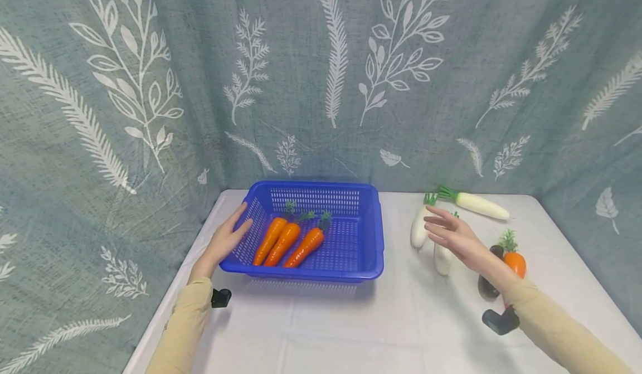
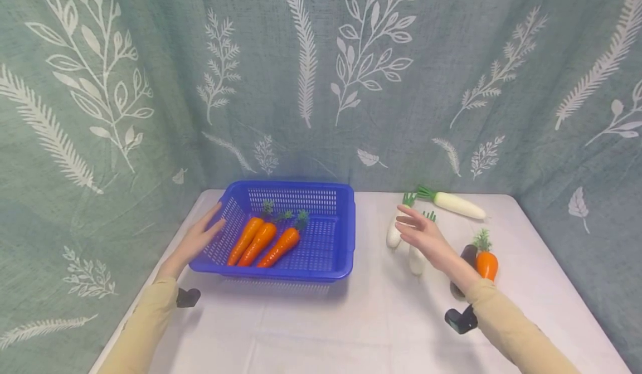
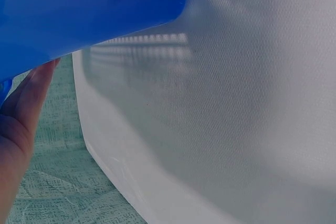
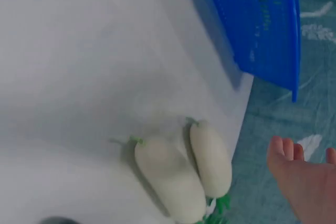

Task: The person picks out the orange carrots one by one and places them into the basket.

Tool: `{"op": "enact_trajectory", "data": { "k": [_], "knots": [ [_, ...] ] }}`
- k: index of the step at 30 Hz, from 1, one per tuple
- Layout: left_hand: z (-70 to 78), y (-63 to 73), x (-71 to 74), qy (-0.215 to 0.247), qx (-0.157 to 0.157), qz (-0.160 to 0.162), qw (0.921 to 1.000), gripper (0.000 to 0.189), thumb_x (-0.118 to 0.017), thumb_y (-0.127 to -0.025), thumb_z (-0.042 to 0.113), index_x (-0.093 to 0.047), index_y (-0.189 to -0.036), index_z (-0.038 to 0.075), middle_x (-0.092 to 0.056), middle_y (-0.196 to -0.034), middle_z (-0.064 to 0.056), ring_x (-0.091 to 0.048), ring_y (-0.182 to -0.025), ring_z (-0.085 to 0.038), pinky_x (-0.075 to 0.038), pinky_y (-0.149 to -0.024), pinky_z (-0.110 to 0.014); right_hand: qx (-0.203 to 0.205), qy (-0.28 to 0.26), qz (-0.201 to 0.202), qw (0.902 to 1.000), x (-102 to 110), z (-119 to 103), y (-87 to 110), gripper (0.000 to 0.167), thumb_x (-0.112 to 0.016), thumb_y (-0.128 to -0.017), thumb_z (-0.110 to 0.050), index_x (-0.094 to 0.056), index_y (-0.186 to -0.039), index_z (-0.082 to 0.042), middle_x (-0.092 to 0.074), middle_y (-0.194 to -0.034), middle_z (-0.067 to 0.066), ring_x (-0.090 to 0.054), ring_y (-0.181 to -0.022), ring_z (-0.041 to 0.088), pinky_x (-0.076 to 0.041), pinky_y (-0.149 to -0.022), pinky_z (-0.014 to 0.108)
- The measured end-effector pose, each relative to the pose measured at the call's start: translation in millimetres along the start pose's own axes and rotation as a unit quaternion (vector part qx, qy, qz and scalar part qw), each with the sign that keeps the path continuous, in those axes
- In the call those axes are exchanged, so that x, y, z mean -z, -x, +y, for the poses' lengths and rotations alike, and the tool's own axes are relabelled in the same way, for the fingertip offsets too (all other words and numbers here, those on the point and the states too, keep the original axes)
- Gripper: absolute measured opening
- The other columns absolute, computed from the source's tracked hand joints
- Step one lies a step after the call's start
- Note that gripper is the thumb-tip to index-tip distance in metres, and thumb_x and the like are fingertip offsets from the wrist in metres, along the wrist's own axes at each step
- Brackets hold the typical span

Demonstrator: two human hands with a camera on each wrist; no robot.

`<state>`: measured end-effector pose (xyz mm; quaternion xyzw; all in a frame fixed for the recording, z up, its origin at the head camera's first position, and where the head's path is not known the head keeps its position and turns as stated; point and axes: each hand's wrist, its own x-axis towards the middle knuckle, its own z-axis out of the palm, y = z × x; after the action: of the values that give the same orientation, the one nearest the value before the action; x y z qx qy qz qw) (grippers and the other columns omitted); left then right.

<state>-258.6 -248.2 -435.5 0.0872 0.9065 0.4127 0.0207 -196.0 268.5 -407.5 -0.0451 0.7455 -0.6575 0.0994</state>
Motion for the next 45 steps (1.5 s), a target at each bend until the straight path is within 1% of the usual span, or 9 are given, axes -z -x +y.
{"op": "enact_trajectory", "data": {
  "k": [18,24,28,33,37,40,42,43,45],
  "knots": [
    [1.2,1.6,1.4,-0.002,0.001,-0.004,1.0,0.065,-0.039,-0.105,0.037,-0.016,-0.156,0.005,-0.017,-0.158,-0.024,-0.02,-0.142,-0.047,-0.017,-0.113,-0.063,-0.022,0.031,0.071,0.9968,63,12,13.9,0.071,-0.052,-0.102,-0.025,-0.012,-0.155,0.0,-0.018,-0.152,0.034,-0.049,-0.098,-0.014,-0.048,-0.091,0.017],
    [0.6,2.1,0.7,-0.002,0.006,-0.005,1.0,0.065,-0.039,-0.105,0.038,-0.016,-0.156,0.005,-0.018,-0.158,-0.024,-0.02,-0.142,-0.048,-0.017,-0.112,-0.064,-0.033,0.048,0.096,0.9937,82,12,19.6,0.076,-0.054,-0.101,-0.029,-0.01,-0.155,-0.001,-0.027,-0.148,0.028,-0.05,-0.096,-0.013,-0.048,-0.092,0.019],
    [0.2,1.9,0.4,-0.003,0.004,-0.004,1.0,0.065,-0.04,-0.105,0.037,-0.016,-0.156,0.004,-0.018,-0.158,-0.024,-0.02,-0.142,-0.048,-0.018,-0.112,-0.063,-0.05,0.04,0.124,0.9903,95,12,22.8,0.079,-0.056,-0.1,-0.031,-0.008,-0.157,-0.005,-0.02,-0.151,0.031,-0.05,-0.096,-0.01,-0.047,-0.093,0.022],
    [-0.1,1.4,0.4,-0.005,0.005,-0.003,1.0,0.065,-0.04,-0.105,0.037,-0.016,-0.156,0.005,-0.018,-0.158,-0.024,-0.021,-0.142,-0.048,-0.018,-0.112,-0.063,-0.052,0.09,0.151,0.9831,115,17,30.1,0.078,-0.052,-0.101,-0.035,-0.004,-0.156,-0.005,-0.013,-0.153,0.035,-0.044,-0.1,-0.005,-0.043,-0.098,0.027],
    [0.1,1.1,0.2,-0.006,0.003,-0.003,1.0,0.064,-0.04,-0.105,0.037,-0.016,-0.156,0.005,-0.019,-0.157,-0.025,-0.021,-0.141,-0.048,-0.018,-0.112,-0.063,-0.055,0.111,0.166,0.9784,128,25,38.3,0.077,-0.049,-0.102,-0.037,-0.003,-0.157,-0.007,-0.01,-0.155,0.034,-0.044,-0.116,0.007,-0.035,-0.107,0.036],
    [0.4,0.8,0.1,-0.007,0.0,-0.002,1.0,0.064,-0.04,-0.105,0.037,-0.017,-0.156,0.005,-0.019,-0.157,-0.025,-0.022,-0.141,-0.048,-0.018,-0.112,-0.063,-0.063,0.115,0.177,0.9755,137,30,43.4,0.077,-0.046,-0.102,-0.04,-0.001,-0.157,-0.009,-0.008,-0.155,0.034,-0.035,-0.136,0.025,-0.029,-0.111,0.042],
    [0.7,0.8,0.0,-0.009,0.0,-0.003,1.0,0.064,-0.04,-0.105,0.037,-0.017,-0.156,0.005,-0.019,-0.157,-0.025,-0.022,-0.141,-0.048,-0.018,-0.112,-0.063,-0.072,0.113,0.188,0.9729,145,38,43.1,0.077,-0.046,-0.102,-0.039,0.0,-0.157,-0.009,-0.008,-0.155,0.035,-0.027,-0.142,0.034,-0.026,-0.112,0.046],
    [0.8,0.8,0.1,-0.009,0.001,-0.004,0.9999,0.064,-0.04,-0.105,0.037,-0.017,-0.156,0.005,-0.019,-0.158,-0.025,-0.021,-0.141,-0.048,-0.018,-0.112,-0.063,-0.068,0.115,0.197,0.9712,156,53,39.7,0.077,-0.048,-0.101,-0.041,-0.003,-0.158,-0.013,-0.02,-0.154,0.031,-0.034,-0.139,0.029,-0.032,-0.111,0.04],
    [1.0,0.6,0.0,-0.011,0.002,-0.005,0.9999,0.065,-0.04,-0.105,0.037,-0.017,-0.156,0.005,-0.019,-0.158,-0.024,-0.021,-0.141,-0.048,-0.018,-0.112,-0.063,-0.072,0.115,0.21,0.9682,180,82,31.0,0.079,-0.05,-0.1,-0.045,-0.004,-0.158,-0.018,-0.023,-0.153,0.03,-0.028,-0.142,0.037,-0.032,-0.11,0.043]
  ]
}}
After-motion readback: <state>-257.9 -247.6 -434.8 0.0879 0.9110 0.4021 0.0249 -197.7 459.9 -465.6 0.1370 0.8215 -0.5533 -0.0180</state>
